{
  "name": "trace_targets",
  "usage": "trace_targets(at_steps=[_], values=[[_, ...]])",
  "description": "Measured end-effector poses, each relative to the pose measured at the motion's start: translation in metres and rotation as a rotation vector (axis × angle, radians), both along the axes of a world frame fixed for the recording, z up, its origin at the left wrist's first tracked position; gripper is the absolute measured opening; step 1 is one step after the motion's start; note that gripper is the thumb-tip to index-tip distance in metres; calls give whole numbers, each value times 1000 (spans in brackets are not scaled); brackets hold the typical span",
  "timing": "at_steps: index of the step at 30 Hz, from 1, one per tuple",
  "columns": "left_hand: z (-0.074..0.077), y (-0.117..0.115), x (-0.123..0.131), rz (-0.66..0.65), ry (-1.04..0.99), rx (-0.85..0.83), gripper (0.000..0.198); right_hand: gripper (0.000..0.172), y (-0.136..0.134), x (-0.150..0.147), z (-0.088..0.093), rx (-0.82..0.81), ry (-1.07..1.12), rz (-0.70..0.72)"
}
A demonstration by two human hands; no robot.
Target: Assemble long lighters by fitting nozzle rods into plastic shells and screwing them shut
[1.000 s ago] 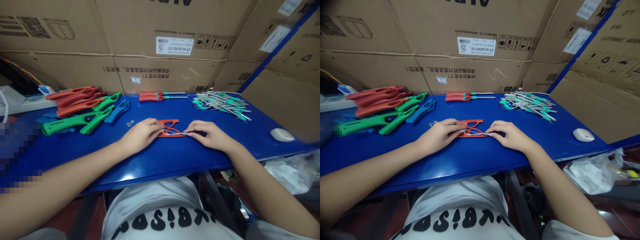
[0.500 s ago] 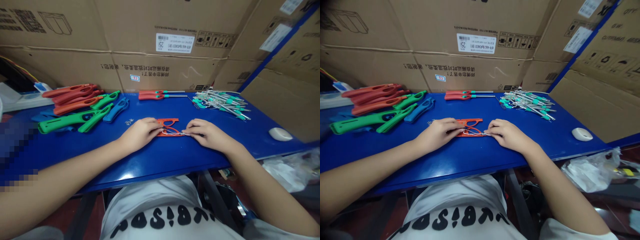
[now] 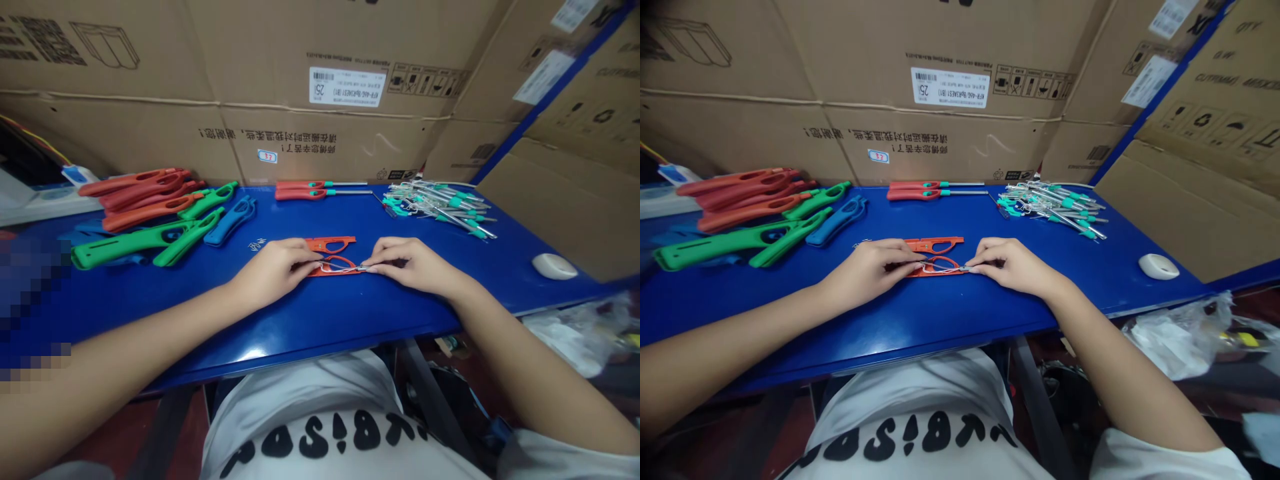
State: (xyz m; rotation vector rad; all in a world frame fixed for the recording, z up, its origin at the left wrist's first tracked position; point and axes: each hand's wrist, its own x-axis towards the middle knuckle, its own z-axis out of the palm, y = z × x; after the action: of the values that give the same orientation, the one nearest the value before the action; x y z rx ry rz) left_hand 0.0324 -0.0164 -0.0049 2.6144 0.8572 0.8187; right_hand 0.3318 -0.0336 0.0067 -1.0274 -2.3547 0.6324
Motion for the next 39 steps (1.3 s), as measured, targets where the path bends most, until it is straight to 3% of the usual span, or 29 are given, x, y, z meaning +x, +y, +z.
trace_targets(at_steps=[5,12,17,23,26,32,39], values=[[-2,-2,1,-14,3,14,25,21,-1,-3,0,-37,2,3],[-5,-5,-1,0,8,36,25,27,-11,-12,-4,192,-164,29],[-5,-7,-1,19,63,43,28,32,-14,-13,-2,256,-275,31],[0,-7,0,6,120,61,28,22,-11,-22,12,149,-226,26],[4,-8,0,29,68,45,23,27,-8,-34,16,109,-207,24],[6,-11,-1,87,-29,-95,11,7,-1,-51,6,42,-173,42],[1,-11,1,109,-120,-146,14,12,3,-45,-5,22,-25,40]])
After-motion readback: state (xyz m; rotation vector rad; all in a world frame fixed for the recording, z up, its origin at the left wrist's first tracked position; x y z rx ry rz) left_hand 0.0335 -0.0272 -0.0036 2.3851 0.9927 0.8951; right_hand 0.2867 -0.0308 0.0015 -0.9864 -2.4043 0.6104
